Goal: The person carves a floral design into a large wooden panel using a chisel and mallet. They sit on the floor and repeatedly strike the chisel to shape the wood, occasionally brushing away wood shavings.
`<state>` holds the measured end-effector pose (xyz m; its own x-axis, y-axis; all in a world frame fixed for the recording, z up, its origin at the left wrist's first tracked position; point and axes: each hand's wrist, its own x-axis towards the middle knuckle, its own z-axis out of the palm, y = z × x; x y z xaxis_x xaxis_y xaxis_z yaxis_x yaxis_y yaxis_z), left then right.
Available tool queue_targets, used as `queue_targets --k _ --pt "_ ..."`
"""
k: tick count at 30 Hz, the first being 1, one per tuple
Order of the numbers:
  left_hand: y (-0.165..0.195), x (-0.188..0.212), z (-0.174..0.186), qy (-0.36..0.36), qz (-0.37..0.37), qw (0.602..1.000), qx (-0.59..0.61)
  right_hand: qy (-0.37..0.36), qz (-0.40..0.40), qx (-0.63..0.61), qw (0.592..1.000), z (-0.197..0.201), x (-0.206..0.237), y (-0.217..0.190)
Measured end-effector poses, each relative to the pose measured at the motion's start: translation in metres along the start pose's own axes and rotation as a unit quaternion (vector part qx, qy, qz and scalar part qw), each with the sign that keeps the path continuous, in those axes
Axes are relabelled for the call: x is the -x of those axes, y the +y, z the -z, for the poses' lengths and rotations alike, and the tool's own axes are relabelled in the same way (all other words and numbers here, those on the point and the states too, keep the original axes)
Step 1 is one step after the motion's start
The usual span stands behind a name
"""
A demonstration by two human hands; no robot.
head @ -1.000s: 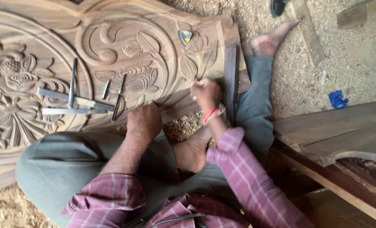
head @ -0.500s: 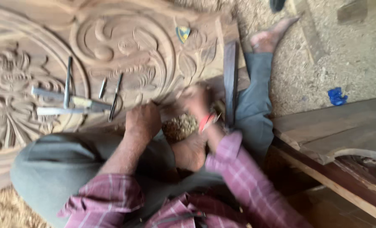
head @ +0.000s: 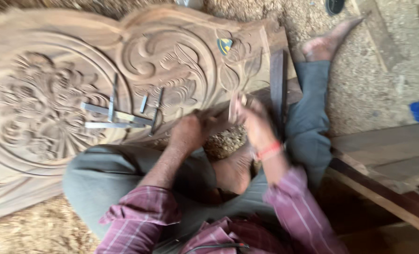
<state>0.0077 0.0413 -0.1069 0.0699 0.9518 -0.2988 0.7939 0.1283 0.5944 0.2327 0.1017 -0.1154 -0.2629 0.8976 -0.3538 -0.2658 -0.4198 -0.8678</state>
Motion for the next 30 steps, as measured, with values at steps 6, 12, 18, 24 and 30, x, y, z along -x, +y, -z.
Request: queue_targets --k 6,12,18,24,30 --pt "0.006 -0.002 -0.016 -0.199 -0.077 0.788 0.577 -0.074 -0.216 -0.313 0.922 -0.021 0.062 0.034" --pt "0.004 0.014 0.002 -0.206 -0.034 0.760 0.615 -0.137 -0.207 -0.363 0.898 -0.026 0.054 0.043" --pt "0.006 0.017 0.010 -0.063 -0.026 0.744 0.665 -0.101 -0.217 -0.187 0.953 -0.020 0.045 0.065" --pt "-0.005 0.018 0.006 0.230 0.049 0.966 0.111 0.099 -0.138 -0.197 0.966 0.039 0.013 0.059" --pt "-0.009 0.018 -0.014 0.230 -0.059 0.955 -0.176 0.111 -0.112 -0.182 0.971 0.037 0.018 0.057"
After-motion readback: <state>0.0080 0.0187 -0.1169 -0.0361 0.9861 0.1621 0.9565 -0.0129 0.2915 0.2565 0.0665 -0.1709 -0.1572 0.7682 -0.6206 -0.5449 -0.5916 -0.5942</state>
